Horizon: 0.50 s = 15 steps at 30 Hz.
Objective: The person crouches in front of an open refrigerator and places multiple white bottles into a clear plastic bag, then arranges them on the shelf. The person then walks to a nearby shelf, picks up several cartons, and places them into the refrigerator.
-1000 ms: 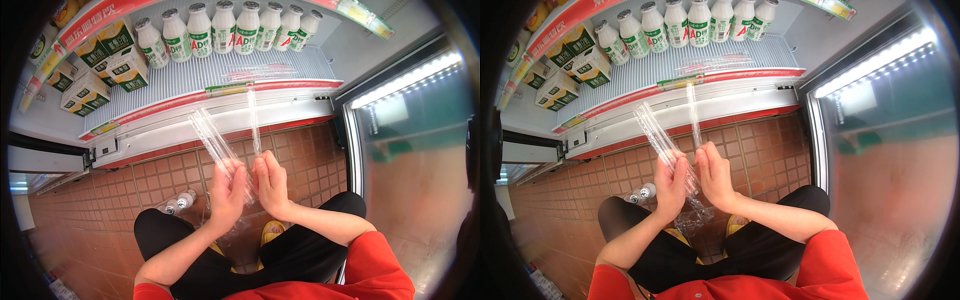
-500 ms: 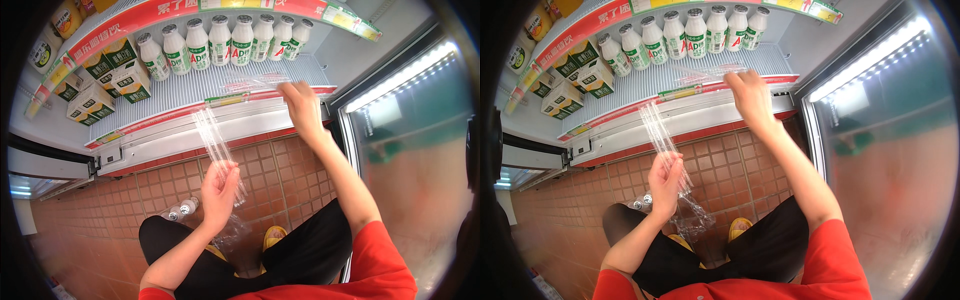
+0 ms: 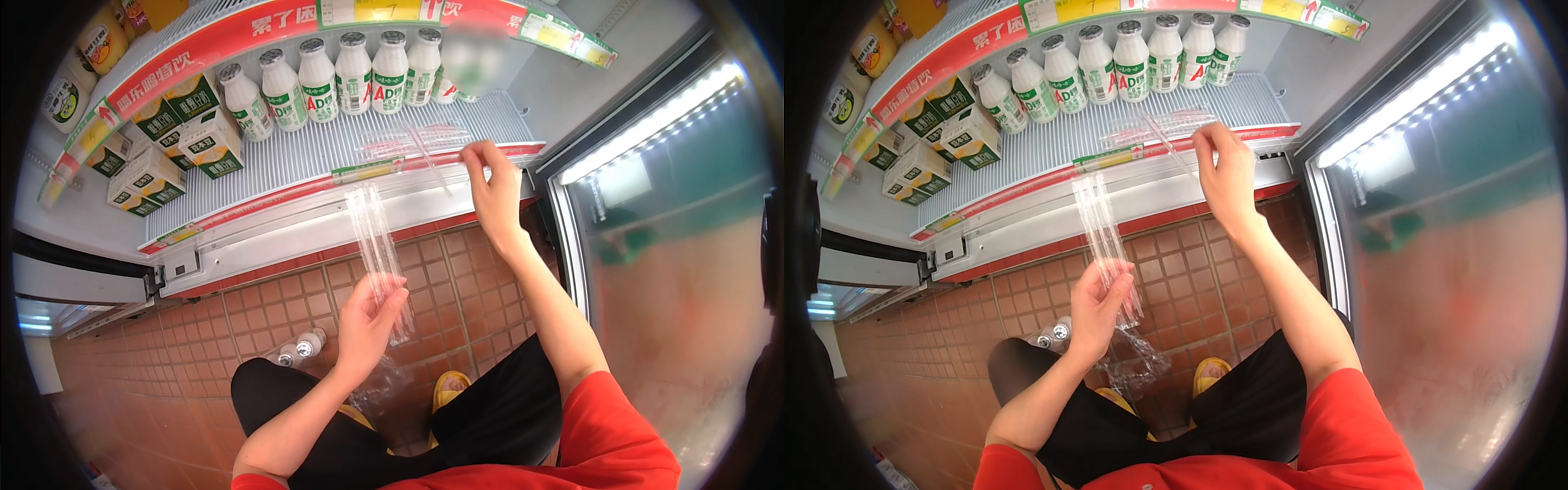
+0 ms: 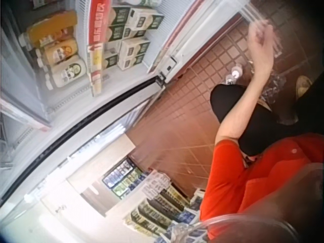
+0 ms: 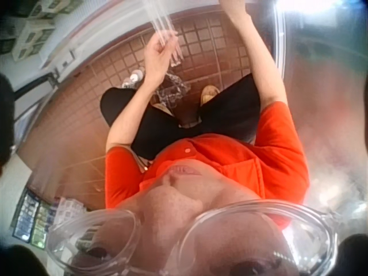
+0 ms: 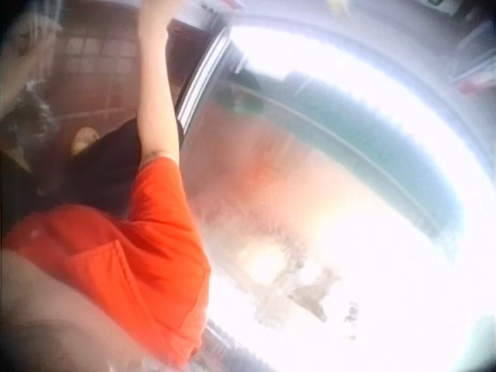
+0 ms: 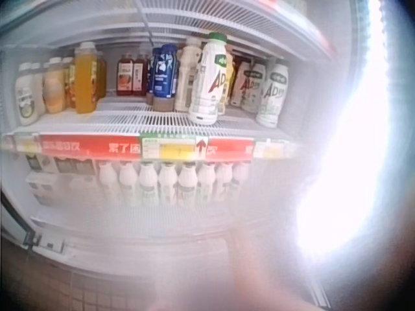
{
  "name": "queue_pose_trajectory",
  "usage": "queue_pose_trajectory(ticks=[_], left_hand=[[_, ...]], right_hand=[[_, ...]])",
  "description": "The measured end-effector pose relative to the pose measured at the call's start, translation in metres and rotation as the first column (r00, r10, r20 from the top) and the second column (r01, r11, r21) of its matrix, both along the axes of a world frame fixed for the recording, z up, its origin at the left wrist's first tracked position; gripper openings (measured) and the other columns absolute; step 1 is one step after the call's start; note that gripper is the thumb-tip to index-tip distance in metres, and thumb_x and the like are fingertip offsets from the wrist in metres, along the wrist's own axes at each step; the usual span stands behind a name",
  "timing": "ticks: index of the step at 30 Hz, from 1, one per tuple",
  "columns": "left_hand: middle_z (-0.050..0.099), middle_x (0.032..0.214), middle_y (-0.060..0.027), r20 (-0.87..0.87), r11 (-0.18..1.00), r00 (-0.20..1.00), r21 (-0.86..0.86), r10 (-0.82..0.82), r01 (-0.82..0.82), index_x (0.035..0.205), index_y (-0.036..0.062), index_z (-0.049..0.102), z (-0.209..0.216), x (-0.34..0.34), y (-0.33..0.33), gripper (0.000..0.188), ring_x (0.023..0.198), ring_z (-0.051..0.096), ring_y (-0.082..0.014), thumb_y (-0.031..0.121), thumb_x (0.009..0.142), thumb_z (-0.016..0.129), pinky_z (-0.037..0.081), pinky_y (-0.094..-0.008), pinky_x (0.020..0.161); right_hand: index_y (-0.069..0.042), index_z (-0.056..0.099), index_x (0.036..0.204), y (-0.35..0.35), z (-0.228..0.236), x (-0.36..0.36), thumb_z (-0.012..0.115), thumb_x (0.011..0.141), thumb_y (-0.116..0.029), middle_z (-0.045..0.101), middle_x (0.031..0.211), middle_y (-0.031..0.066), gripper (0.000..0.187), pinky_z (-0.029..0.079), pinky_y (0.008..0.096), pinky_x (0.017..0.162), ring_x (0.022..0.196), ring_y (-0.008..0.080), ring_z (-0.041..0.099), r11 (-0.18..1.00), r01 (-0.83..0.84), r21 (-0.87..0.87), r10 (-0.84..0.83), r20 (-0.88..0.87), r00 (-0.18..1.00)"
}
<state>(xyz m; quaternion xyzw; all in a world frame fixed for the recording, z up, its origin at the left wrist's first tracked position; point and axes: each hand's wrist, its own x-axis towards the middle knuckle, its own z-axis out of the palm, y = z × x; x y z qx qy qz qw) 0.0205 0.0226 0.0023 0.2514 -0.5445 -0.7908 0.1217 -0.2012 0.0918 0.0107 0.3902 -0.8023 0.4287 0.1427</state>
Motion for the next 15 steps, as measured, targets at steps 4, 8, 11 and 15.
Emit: queue_pose_trajectory(ticks=[4,8,11,15], left_hand=[[0.052,0.069,0.0027,0.034,0.999,0.999,0.018,-0.033,0.032,0.096,0.0025,0.053,-0.005,0.001,0.000,0.013,0.055,0.044,-0.0023,0.007,0.084,0.055,0.035,-0.0185,0.048],[0.051,0.068,0.0026,0.047,0.999,0.998,0.037,-0.039,0.037,0.096,0.0022,0.053,-0.003,-0.002,0.001,0.012,0.054,0.043,-0.0023,0.007,0.084,0.055,0.034,-0.0183,0.047],[0.051,0.068,0.0027,0.038,0.999,0.999,0.042,-0.009,0.007,0.095,0.0020,0.053,-0.006,0.002,-0.005,0.012,0.054,0.043,-0.0023,0.007,0.085,0.054,0.034,-0.0182,0.047],[0.050,0.067,0.0028,0.042,0.998,0.999,0.064,-0.012,0.009,0.095,0.0021,0.053,-0.005,0.006,-0.007,0.011,0.054,0.043,-0.0023,0.008,0.085,0.054,0.034,-0.0182,0.047]], right_hand=[[-0.001,0.057,0.082,-0.019,-0.009,0.000,0.062,0.073,-0.011,0.055,0.075,0.0112,0.015,0.043,0.0384,0.065,0.075,0.0311,0.053,0.984,0.024,0.176,0.026,-0.279,0.960],[-0.001,0.059,0.076,-0.043,-0.024,-0.025,0.063,0.069,-0.009,0.056,0.072,0.0131,0.011,0.044,0.0383,0.062,0.071,0.0302,0.054,0.979,-0.115,0.168,0.146,-0.185,0.972],[0.000,0.059,0.071,-0.045,-0.010,-0.022,0.062,0.069,-0.007,0.058,0.067,0.0124,0.008,0.043,0.0385,0.060,0.064,0.0299,0.055,0.981,-0.191,0.017,0.192,-0.055,0.980],[-0.004,0.059,0.069,-0.053,0.036,-0.014,0.061,0.071,-0.017,0.060,0.068,0.0105,0.013,0.046,0.0363,0.057,0.066,0.0283,0.058,0.952,-0.063,0.300,0.202,-0.459,0.865]])
